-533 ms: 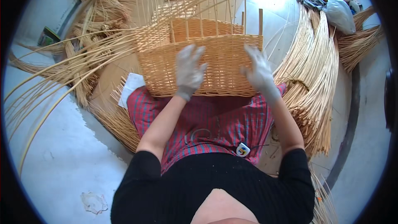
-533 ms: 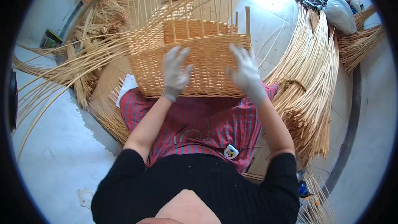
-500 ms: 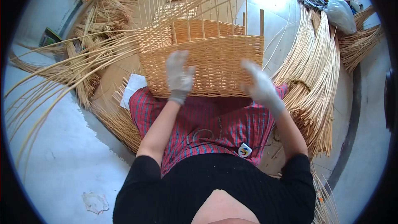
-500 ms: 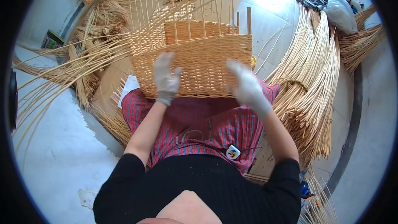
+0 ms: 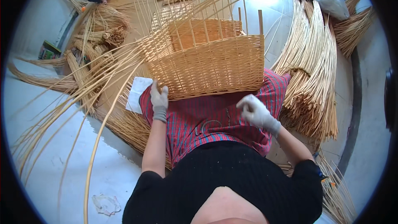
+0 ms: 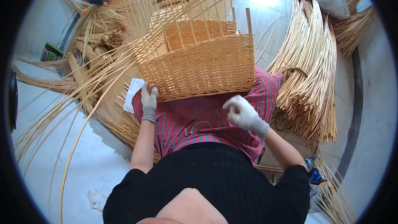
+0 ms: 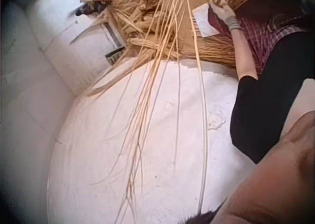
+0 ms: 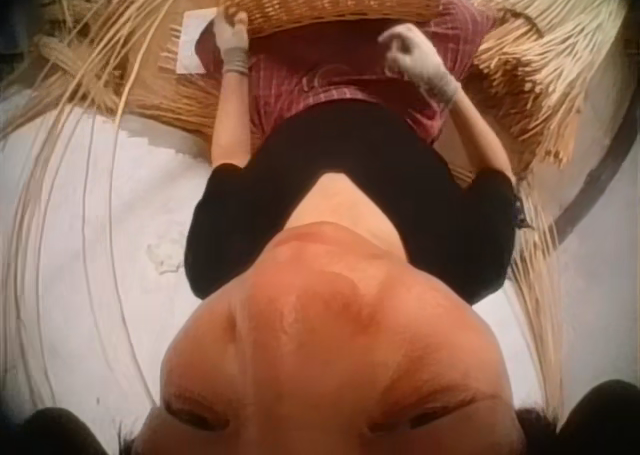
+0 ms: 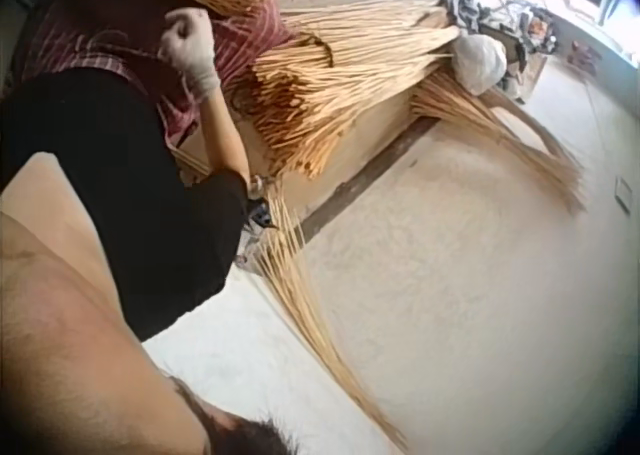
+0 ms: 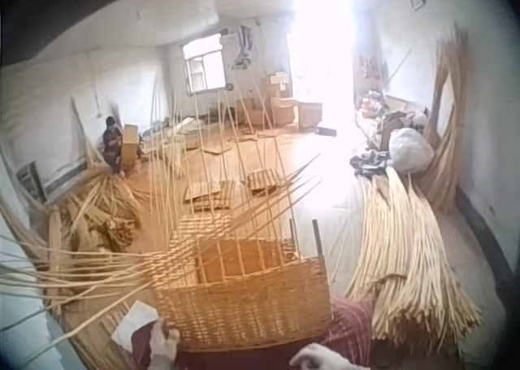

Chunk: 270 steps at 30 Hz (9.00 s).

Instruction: Weaving a rectangular wicker basket using wooden strips.

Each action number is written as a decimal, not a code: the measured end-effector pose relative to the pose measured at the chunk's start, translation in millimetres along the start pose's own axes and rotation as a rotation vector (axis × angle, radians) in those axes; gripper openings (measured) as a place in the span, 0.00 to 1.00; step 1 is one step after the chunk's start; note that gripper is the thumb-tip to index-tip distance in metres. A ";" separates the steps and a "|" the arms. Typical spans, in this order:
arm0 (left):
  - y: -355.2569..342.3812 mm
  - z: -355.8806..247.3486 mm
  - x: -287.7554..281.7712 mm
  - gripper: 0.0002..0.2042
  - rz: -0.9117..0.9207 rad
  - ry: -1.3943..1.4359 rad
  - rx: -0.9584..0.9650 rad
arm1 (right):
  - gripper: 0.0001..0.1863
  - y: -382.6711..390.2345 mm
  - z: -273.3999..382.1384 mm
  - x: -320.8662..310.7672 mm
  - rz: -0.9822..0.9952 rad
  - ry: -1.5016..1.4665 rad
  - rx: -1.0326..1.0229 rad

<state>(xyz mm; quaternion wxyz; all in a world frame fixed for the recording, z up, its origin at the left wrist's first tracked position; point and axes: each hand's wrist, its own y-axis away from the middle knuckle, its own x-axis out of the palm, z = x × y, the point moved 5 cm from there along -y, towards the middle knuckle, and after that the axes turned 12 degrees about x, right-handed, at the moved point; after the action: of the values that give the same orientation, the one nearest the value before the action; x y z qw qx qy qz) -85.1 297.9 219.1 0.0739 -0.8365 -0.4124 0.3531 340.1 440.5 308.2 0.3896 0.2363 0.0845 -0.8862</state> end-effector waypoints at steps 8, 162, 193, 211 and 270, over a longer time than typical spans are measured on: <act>120.7 -149.4 94.9 0.28 0.764 1.377 -0.740 | 0.21 -86.3 9.3 114.0 0.153 -0.756 0.227; -162.1 -77.4 17.7 0.25 -0.124 -0.355 0.375 | 0.18 -455.0 264.6 100.0 -0.197 0.950 -0.547; -97.5 17.7 44.5 0.16 0.536 0.509 -0.411 | 0.21 -175.2 37.1 129.7 -0.318 -0.637 0.198; -82.0 -30.0 21.9 0.21 -0.121 0.195 0.063 | 0.12 -189.5 -38.7 70.8 -0.309 -0.801 0.173; -75.2 -29.4 128.6 0.09 0.726 -0.470 0.535 | 0.11 -288.7 92.4 149.4 -0.141 -0.730 -0.071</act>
<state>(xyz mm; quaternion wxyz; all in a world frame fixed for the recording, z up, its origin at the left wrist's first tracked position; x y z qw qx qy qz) -61.1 447.1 204.0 0.0632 -0.7758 0.0043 0.6278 9.3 509.5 306.6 0.3400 -0.1151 -0.0132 -0.9332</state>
